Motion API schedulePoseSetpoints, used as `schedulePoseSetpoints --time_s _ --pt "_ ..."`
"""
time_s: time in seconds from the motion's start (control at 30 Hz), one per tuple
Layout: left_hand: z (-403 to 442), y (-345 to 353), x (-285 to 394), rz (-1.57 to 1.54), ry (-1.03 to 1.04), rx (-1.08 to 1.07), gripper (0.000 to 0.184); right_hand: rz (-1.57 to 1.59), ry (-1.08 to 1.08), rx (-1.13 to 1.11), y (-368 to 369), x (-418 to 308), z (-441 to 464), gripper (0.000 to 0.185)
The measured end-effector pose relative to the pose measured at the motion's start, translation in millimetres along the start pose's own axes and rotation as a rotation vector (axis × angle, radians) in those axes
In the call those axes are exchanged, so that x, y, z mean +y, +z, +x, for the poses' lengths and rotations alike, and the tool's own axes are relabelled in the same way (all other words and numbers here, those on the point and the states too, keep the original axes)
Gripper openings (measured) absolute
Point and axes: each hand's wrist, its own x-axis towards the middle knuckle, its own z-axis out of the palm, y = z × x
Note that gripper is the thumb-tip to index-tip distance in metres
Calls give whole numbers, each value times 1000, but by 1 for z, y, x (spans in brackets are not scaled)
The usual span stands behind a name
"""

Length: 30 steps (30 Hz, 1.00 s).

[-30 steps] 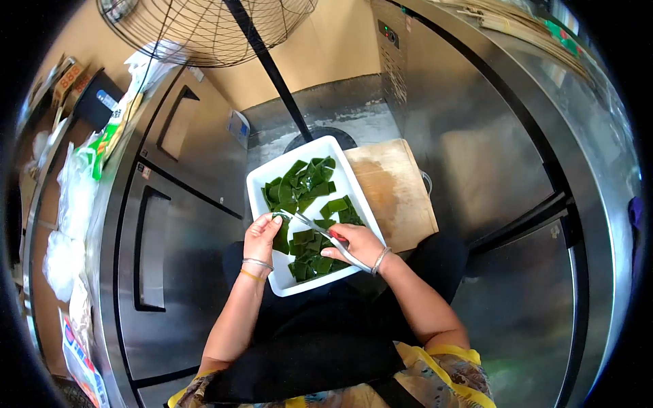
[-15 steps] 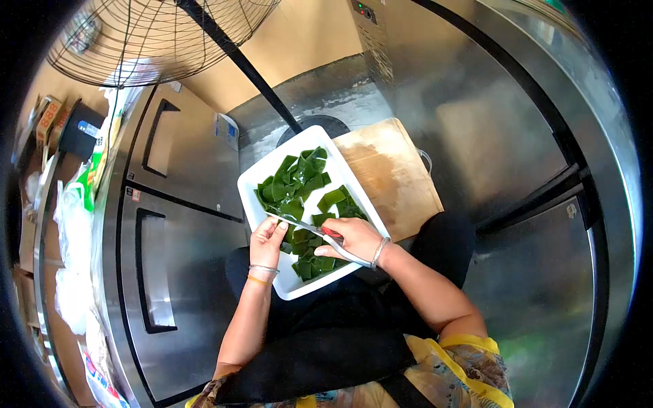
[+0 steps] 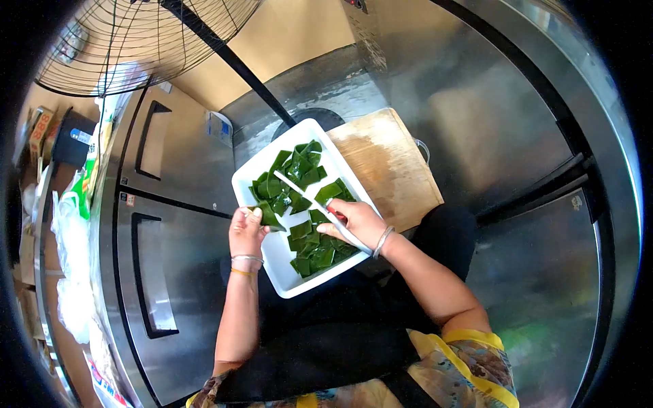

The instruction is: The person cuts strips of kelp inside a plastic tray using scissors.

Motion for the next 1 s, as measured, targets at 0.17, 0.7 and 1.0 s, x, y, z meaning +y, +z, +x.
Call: schedulePoseSetpoints --time_s 0.17,0.7,1.0 --pt "23 -21 10 -758 -225 -28 7 -83 -81 -56 2 -1 3 40" --pt "32 16 -30 -1039 -389 51 13 -160 -126 -50 16 5 5 48" --pt "12 31 -17 -754 -198 149 19 -166 -124 -47 16 5 4 48"
